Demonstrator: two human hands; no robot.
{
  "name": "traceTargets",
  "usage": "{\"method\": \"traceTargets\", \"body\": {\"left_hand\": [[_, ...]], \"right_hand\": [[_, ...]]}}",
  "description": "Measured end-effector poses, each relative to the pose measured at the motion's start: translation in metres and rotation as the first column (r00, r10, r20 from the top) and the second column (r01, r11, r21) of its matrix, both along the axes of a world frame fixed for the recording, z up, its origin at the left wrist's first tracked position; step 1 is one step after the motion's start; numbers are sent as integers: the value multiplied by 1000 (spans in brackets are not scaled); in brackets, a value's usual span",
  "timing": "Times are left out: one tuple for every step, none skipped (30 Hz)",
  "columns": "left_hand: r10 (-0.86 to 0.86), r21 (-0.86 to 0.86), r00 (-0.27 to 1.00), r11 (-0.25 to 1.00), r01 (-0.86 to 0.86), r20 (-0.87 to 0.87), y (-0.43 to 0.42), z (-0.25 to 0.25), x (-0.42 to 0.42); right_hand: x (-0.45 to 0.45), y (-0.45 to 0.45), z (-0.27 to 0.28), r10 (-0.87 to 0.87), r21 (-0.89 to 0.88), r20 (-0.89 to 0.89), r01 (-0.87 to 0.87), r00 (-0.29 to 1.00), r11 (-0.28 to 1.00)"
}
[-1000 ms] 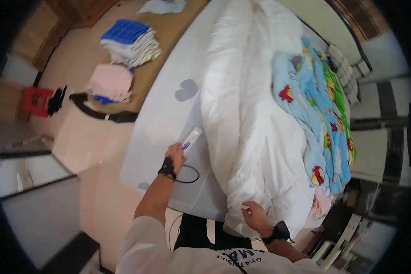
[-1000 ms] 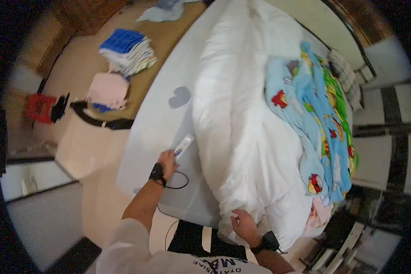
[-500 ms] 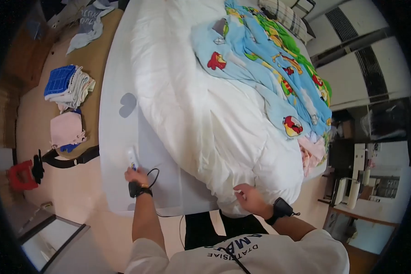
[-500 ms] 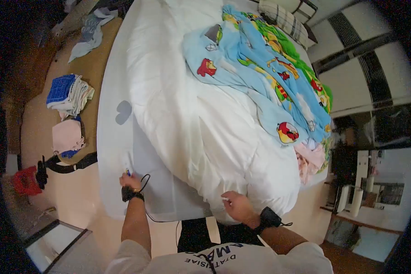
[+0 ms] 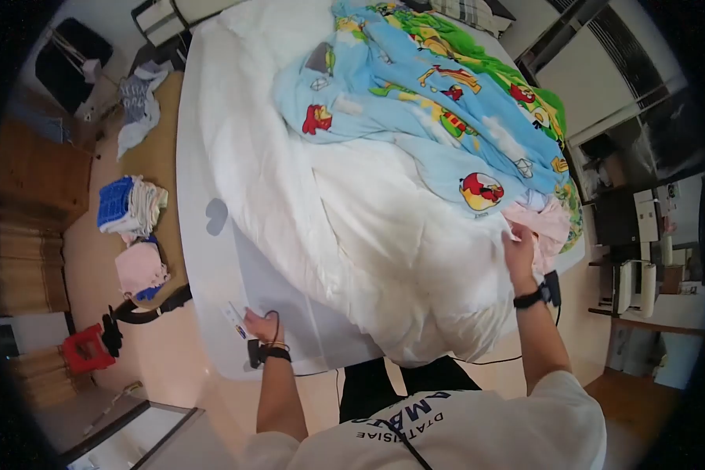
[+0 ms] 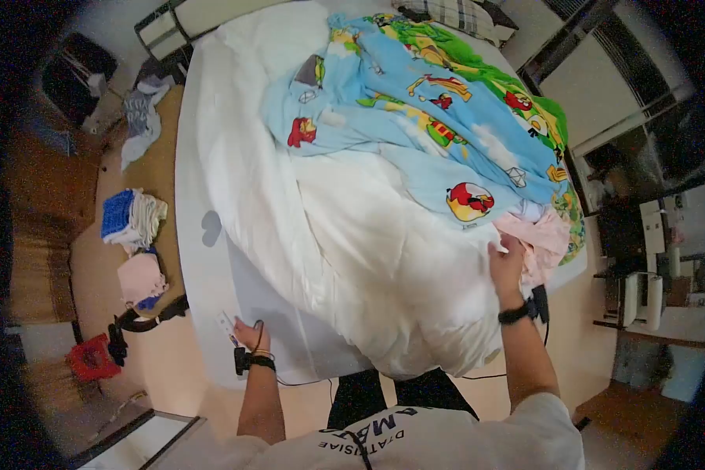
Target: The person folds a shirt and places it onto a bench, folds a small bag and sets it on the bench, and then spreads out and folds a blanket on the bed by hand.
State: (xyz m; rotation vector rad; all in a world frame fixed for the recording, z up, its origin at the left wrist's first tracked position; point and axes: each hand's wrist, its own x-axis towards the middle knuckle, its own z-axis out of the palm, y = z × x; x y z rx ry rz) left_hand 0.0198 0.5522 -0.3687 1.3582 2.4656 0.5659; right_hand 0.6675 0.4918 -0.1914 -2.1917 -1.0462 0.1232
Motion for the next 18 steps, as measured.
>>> {"method": "traceTargets", "body": {"left_hand": [[-51, 71, 994, 997, 44, 92, 7, 15, 23], [-103, 106, 985, 990, 88, 139, 12, 32, 45], [-155, 145, 971, 981, 130, 180, 16, 53, 66], [-207, 187, 954, 968, 168, 215, 22, 76, 82], [-405, 84, 886, 914, 396, 226, 29, 103, 92], [-573, -26, 780, 802, 597, 253, 31, 134, 97], [-681, -75, 701, 704, 706, 211, 27, 166, 105], [-773, -135, 609, 594, 793, 178, 20, 198, 114], [-849, -203, 504, 471, 858, 158, 16, 220, 118], [-867, -290, 473, 417, 861, 155, 13, 232, 114], [-883, -372, 440, 359, 856, 160, 6, 242, 109], [-897, -447, 407, 297, 844, 172, 0, 255, 111], [-921, -546, 387, 302, 782, 44, -9, 268, 115], [-935, -631, 345, 314, 709, -77, -21, 294, 128], [-939, -702, 288, 334, 629, -189, -32, 308, 138], [-963, -681, 213, 267, 682, -165, -37, 310, 135], [-966, -658, 240, 241, 713, -93, -34, 312, 134], [-964, -632, 265, 218, 744, -20, -32, 315, 133]], "right_hand": [[13, 12, 5, -150, 36, -363, 174, 920, 984], [25, 26, 17, -245, 6, -681, 339, 691, 941], [35, 40, 24, -268, -82, -898, 465, 348, 881], [46, 56, 22, -249, -112, -944, 498, 217, 860], [56, 73, 18, -221, -148, -972, 520, 80, 841], [63, 86, 13, -188, -193, -980, 531, -63, 825], [67, 98, 9, -156, -175, -985, 502, -79, 847], [68, 109, 6, -125, -156, -988, 473, -96, 867], [73, 117, 0, -96, -135, -989, 444, -110, 886], [78, 127, -9, -88, -126, -991, 483, -100, 866], [83, 136, -19, -75, -114, -992, 494, -96, 862], [88, 143, -24, -64, -100, -994, 508, -87, 856], [96, 147, -26, -56, -86, -996, 524, -73, 847], [78, 146, 35, -64, -101, -995, 597, -83, 796], [76, 144, 62, 26, -24, -997, 576, -78, 817], [78, 140, 80, 114, 54, -991, 553, -74, 831], [77, 136, 101, 202, 135, -977, 529, -70, 838], [70, 131, 130, 184, 146, -983, 493, -28, 858]]}}
